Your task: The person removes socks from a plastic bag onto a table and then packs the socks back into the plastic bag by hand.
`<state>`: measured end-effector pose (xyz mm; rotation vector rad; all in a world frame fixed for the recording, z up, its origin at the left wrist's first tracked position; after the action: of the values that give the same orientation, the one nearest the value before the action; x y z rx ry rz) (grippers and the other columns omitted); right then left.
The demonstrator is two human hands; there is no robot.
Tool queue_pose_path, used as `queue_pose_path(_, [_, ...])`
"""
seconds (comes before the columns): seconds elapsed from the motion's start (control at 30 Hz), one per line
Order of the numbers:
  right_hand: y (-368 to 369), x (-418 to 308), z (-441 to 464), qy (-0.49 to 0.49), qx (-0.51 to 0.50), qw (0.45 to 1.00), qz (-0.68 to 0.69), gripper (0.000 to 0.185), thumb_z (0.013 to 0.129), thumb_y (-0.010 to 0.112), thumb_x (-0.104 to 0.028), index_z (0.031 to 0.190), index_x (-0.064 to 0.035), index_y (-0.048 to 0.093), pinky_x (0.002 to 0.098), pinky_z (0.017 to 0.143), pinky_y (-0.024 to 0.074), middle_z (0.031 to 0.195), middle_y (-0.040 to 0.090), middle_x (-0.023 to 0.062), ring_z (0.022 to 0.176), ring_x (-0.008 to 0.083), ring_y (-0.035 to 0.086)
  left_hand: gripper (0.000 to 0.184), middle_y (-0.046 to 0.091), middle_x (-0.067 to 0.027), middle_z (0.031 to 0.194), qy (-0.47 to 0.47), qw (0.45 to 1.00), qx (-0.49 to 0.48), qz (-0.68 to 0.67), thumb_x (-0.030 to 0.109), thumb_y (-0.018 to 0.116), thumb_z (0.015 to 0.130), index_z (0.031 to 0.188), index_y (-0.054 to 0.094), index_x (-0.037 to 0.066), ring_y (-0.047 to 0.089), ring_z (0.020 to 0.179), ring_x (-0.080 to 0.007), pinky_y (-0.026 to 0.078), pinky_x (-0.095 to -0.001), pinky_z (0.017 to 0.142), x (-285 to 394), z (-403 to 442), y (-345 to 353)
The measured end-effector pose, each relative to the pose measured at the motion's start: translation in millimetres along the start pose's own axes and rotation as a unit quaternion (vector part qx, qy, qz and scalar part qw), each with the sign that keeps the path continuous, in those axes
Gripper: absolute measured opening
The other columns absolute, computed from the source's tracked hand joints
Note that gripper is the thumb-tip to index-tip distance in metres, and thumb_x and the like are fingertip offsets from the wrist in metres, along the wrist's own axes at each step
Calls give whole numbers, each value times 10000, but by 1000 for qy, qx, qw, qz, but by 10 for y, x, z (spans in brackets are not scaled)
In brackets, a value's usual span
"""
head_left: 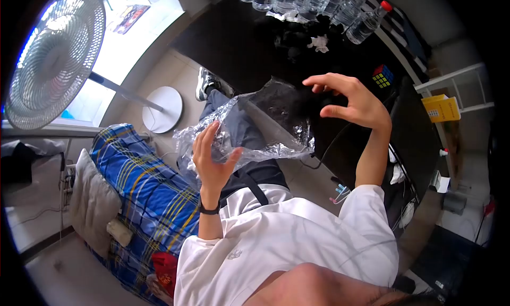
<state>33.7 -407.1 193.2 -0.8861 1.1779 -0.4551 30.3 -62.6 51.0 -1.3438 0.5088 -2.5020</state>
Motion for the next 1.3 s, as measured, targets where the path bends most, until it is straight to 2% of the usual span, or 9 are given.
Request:
queue_pose_path(0.2, [-157,381,-134,184,130,968,-109,475,881,756,-333,1325,-212,637,362,769,553,1025,707,91,858,241,692,639,686,-152,1250,11,1000,11,19,256,887,742,1280,627,29,660,1128,-332,498,-415,978,20,-2,-73])
queue_pose_path(0.3, [-125,762,-180,291,89,908,-288,482,882,744,-301,1340,-225,614,440,853,551,1138,688,105,1018,320,685,634,690,-152,1228,-14,1000,7,1,234,891,737,1275,630,25,660,1124,-330,505,-411,964,34,-13,-65])
queue_pose_path(0.77, [166,1261,36,432,9,878,-204,542,840,684,-277,1347,-232,497,516,949,514,1197,706,160,1144,414,643,633,696,-148,1209,6,1000,23,7,289,885,758,1280,636,32,655,1110,-328,501,-418,959,19,-31,-41])
queue_pose_path(0.83, [144,1241,-8,423,7,876,-231,480,844,650,-228,1310,-217,537,460,903,531,1102,720,138,1039,356,689,633,696,-147,1210,12,1000,23,7,289,885,758,1281,636,33,655,1110,-327,501,-417,960,26,-23,-31])
queue_pose_path(0.9, [24,1146,-43,258,-22,966,-15,423,824,610,-159,1246,-187,589,356,766,520,926,682,98,815,213,663,636,696,-146,1209,7,1000,21,4,290,887,755,1281,638,33,654,1111,-329,504,-415,957,32,-22,-25])
queue_pose_path(0.93, [-53,888,-31,200,-60,975,78,413,782,566,-95,1188,-151,621,263,652,440,818,592,50,689,98,527,636,696,-146,1209,4,1000,23,3,290,887,755,1281,638,33,654,1111,-329,504,-415,957,37,-16,-25])
queue_pose_path(1.03, [-23,275,-34,1,-206,942,266,529,674,582,-29,1200,-25,634,222,609,453,919,661,33,685,71,566,643,694,-147,1210,17,1000,11,-3,291,890,752,1282,637,29,654,1109,-330,507,-411,952,39,-7,-23])
queue_pose_path(1.1, [58,-76,50,2,-337,897,285,585,752,648,-46,1336,-60,618,247,606,508,989,715,61,670,101,629,646,695,-149,1212,26,1000,8,-12,272,894,743,1281,637,24,653,1105,-333,508,-410,954,33,-5,-1])
queue_pose_path(1.3, [134,232,77,97,-70,990,75,518,839,714,-77,1348,-135,635,282,667,530,879,695,50,699,106,635,628,701,-149,1180,21,999,19,-19,218,899,720,1257,642,16,653,1094,-339,505,-412,954,52,-26,15])
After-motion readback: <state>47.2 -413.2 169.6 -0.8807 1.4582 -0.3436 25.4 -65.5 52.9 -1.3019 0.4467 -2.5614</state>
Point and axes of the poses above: each hand's wrist, its own z-axis towards the middle knuckle, its own y-axis out of the palm, x = y × z, the point moved 1 cm from there along z, towards the middle knuckle
